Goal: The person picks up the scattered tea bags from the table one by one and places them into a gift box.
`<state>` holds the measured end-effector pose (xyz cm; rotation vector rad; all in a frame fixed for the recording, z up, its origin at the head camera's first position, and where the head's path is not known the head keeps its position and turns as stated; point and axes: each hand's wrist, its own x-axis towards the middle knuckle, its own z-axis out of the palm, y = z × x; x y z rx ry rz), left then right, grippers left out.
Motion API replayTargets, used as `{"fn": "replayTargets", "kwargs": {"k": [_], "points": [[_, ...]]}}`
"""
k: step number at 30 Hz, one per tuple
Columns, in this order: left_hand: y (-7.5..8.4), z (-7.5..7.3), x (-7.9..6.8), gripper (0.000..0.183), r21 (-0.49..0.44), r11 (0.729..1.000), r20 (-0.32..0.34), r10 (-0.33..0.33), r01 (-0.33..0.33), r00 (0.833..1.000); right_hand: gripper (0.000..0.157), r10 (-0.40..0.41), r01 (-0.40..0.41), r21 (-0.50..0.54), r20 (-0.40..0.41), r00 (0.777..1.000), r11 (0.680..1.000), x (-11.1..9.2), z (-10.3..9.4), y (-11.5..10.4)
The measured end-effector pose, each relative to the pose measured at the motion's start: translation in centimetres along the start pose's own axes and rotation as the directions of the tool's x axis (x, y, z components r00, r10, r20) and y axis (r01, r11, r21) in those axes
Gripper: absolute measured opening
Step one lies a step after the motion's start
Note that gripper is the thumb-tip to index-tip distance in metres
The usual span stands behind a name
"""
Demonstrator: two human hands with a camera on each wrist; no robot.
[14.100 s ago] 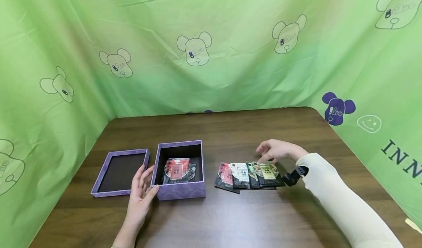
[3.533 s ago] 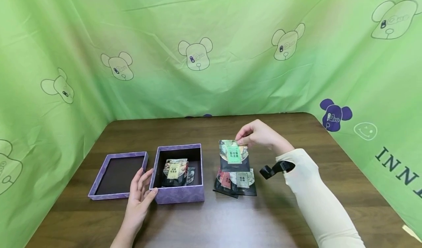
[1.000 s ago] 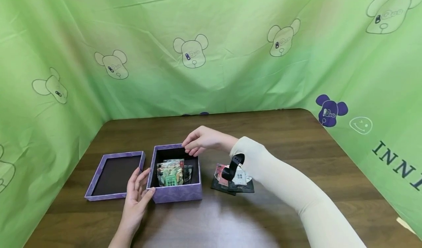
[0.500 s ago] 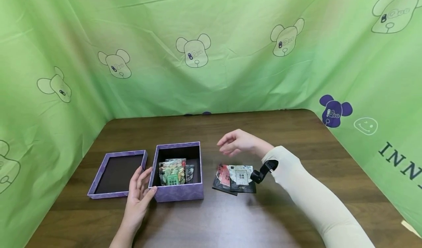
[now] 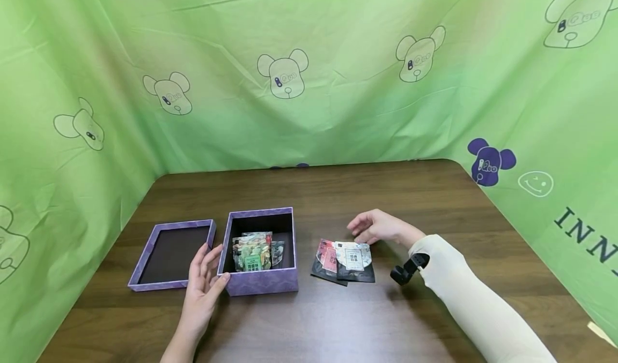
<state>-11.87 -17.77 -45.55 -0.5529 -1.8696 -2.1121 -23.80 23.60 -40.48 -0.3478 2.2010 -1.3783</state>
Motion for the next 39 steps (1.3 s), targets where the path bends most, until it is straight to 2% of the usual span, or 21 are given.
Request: {"fn": "replayTargets", "kwargs": {"k": [8,14,19,24,32,39], "points": [[0.2,0.0,0.0,0.076,0.018,1.000,-0.017,-0.024,0.025,1.000,0.049,-0.085,0.080,-0.107,-0.043,0.995,0.991,-1.2,0.6,1.3],[0.1,-0.1,0.0,0.076,0.014,1.000,-0.011,-0.023,0.023,1.000,0.056,-0.105,0.089,-0.219,-0.062,0.992,0.972,-1.4,1.4,1.7],[0.0,-0.2,0.0,0.077,0.014,0.999,-0.013,-0.031,0.031,0.999,0.054,-0.126,0.102,-0.252,-0.084,0.988,0.962,-1.5,1.7,2.1],[0.0,-0.2,0.0,0.077,0.018,0.999,-0.014,-0.037,0.037,0.999,0.050,-0.127,0.101,-0.230,-0.105,0.986,0.968,-1.7,1.6,2.2],[0.1,-0.1,0.0,0.076,0.010,0.999,-0.013,-0.038,0.038,0.999,0.046,-0.121,0.105,-0.134,-0.110,0.987,0.985,-2.1,0.8,2.0],[0.1,-0.1,0.0,0.076,0.012,0.999,-0.014,-0.042,0.042,0.999,0.039,-0.065,0.051,-0.107,-0.138,0.988,0.993,-2.1,0.2,2.0]]}}
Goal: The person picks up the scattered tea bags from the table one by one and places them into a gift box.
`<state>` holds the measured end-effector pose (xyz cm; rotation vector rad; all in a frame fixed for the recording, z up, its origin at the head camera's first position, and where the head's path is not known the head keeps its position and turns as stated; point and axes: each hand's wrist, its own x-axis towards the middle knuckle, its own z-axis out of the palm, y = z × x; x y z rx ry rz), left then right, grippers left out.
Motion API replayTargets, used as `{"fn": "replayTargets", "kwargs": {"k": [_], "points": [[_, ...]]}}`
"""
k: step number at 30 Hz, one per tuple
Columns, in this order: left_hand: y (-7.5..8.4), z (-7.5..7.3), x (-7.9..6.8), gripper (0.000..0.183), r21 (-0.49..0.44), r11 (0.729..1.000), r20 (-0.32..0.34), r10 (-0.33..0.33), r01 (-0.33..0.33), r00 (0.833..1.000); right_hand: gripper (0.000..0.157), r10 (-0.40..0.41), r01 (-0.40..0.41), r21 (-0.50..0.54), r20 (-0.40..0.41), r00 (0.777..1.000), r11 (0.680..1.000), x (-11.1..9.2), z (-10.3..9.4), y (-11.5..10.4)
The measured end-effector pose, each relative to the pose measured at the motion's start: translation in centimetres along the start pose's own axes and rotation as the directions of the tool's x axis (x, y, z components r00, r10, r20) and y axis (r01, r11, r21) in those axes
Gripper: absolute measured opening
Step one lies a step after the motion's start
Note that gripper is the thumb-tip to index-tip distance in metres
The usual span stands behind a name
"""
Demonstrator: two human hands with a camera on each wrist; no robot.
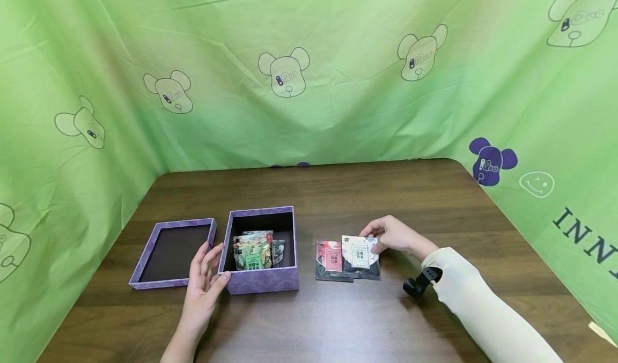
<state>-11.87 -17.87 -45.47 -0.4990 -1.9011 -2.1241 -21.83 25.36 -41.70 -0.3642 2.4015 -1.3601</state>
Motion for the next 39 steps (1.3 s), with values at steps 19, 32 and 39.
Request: {"fn": "replayTargets", "kwargs": {"k": [19,32,39], "points": [[0.1,0.0,0.0,0.076,0.008,1.000,-0.003,-0.003,0.003,1.000,0.034,0.020,-0.018,0.089,-0.020,1.000,0.996,-0.5,-0.4,-1.0],[0.0,0.0,0.0,0.077,-0.018,0.999,0.026,0.049,-0.049,0.998,0.040,-0.008,0.007,0.186,0.003,1.000,0.983,0.2,-1.6,-3.1],[-0.3,-0.1,0.0,0.076,-0.023,0.998,0.031,0.058,-0.057,0.998,0.041,-0.038,0.042,0.131,-0.034,0.999,0.990,1.0,-1.7,-5.2]]}}
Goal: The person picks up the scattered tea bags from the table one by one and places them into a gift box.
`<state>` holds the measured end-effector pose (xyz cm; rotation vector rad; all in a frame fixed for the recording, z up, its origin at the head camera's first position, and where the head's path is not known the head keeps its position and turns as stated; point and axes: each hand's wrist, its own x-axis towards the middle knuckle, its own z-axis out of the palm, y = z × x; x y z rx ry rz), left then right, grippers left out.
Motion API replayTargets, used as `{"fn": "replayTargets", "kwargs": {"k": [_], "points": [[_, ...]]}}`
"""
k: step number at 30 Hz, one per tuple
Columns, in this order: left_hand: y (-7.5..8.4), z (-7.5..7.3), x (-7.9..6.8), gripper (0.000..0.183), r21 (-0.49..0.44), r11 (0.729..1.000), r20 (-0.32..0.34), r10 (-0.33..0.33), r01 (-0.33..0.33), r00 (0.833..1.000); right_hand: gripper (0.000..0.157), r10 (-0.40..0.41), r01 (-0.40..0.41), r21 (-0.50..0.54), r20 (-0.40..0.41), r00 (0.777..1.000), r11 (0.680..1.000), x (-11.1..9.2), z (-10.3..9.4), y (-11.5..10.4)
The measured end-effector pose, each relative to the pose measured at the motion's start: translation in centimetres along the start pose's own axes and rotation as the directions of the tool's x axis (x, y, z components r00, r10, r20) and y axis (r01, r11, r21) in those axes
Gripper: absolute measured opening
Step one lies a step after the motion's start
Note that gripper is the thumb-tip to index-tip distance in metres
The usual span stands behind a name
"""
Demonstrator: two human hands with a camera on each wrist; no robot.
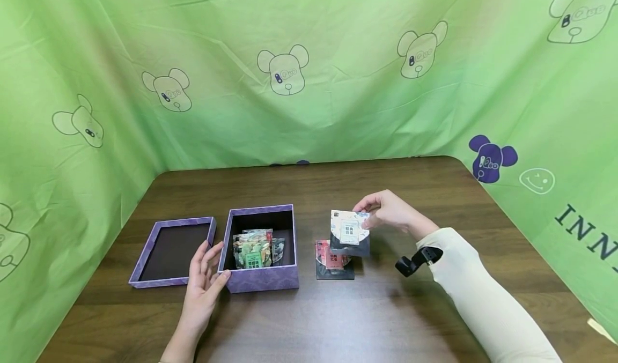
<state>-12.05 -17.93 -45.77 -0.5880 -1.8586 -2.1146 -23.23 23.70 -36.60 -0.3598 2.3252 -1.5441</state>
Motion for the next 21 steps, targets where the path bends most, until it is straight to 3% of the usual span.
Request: {"fn": "replayTargets", "kwargs": {"k": [11,21], "points": [[-0.1,0.0,0.0,0.074,0.003,1.000,-0.018,-0.025,0.025,1.000,0.040,-0.086,0.086,-0.028,-0.005,0.996,0.996,2.6,1.5,-4.4],[0.1,0.0,0.0,0.076,0.010,0.999,-0.030,-0.045,0.045,0.999,0.040,-0.132,0.132,0.019,0.024,0.991,0.991,5.1,4.6,-7.8]]}}
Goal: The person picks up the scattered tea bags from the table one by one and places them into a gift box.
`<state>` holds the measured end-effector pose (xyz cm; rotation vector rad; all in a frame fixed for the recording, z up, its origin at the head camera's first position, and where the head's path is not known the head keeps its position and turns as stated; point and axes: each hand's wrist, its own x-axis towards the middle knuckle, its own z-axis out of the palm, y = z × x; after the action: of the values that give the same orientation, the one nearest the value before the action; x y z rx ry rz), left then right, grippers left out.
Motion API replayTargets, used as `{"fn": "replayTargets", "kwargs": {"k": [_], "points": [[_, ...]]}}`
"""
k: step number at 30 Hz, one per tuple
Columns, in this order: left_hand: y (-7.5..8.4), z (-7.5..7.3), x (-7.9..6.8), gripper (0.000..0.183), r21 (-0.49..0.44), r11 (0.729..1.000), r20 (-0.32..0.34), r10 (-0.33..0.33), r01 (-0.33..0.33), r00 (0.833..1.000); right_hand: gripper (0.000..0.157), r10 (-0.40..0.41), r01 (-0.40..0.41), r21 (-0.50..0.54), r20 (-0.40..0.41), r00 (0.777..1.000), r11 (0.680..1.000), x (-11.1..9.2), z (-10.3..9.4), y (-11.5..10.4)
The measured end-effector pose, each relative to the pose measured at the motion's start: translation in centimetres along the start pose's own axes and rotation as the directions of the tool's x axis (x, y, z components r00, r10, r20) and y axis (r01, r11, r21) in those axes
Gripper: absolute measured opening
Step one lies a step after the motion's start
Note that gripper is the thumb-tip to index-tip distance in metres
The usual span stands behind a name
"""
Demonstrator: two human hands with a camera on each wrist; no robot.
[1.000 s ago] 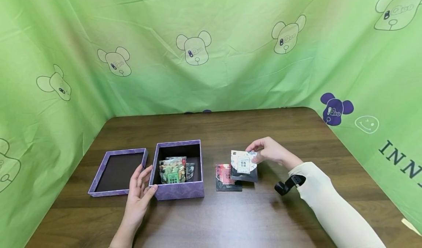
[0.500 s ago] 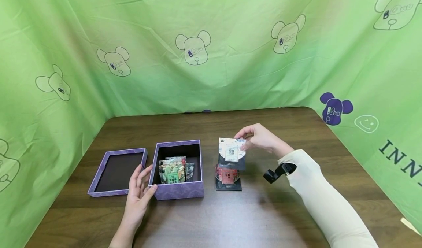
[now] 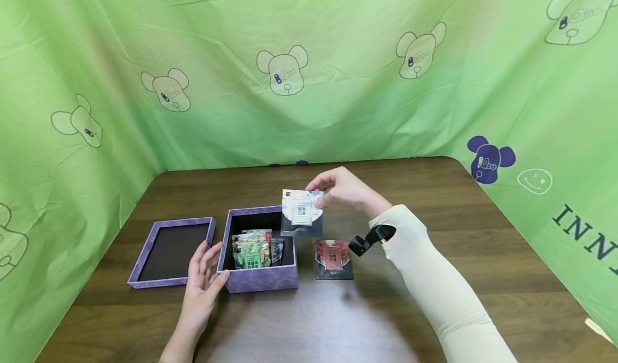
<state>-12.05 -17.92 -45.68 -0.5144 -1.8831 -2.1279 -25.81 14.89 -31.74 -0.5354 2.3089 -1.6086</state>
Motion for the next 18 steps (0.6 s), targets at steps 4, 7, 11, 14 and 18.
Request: {"fn": "replayTargets", "kwargs": {"k": [4,7,11,14,18], "points": [[0.0,0.0,0.0,0.076,-0.001,1.000,0.002,0.005,-0.005,1.000,0.038,0.024,-0.025,0.057,0.020,1.000,0.998,1.0,1.6,-0.9],[0.0,0.0,0.0,0.076,0.000,1.000,0.000,0.006,-0.006,1.000,0.038,0.044,-0.047,0.099,0.039,0.998,0.994,1.6,2.8,-1.3],[0.1,0.0,-0.1,0.076,0.006,1.000,-0.003,0.000,0.000,1.000,0.039,0.050,-0.057,0.103,0.070,0.996,0.993,2.4,4.4,-1.7],[0.1,0.1,-0.1,0.076,0.003,1.000,-0.002,0.002,-0.002,1.000,0.039,0.036,-0.042,0.059,0.095,0.995,0.997,2.9,5.6,-1.7],[0.2,0.2,-0.1,0.076,-0.001,1.000,0.000,0.015,-0.015,1.000,0.038,0.049,-0.048,-0.012,0.129,0.990,0.999,3.4,7.2,-1.5]]}}
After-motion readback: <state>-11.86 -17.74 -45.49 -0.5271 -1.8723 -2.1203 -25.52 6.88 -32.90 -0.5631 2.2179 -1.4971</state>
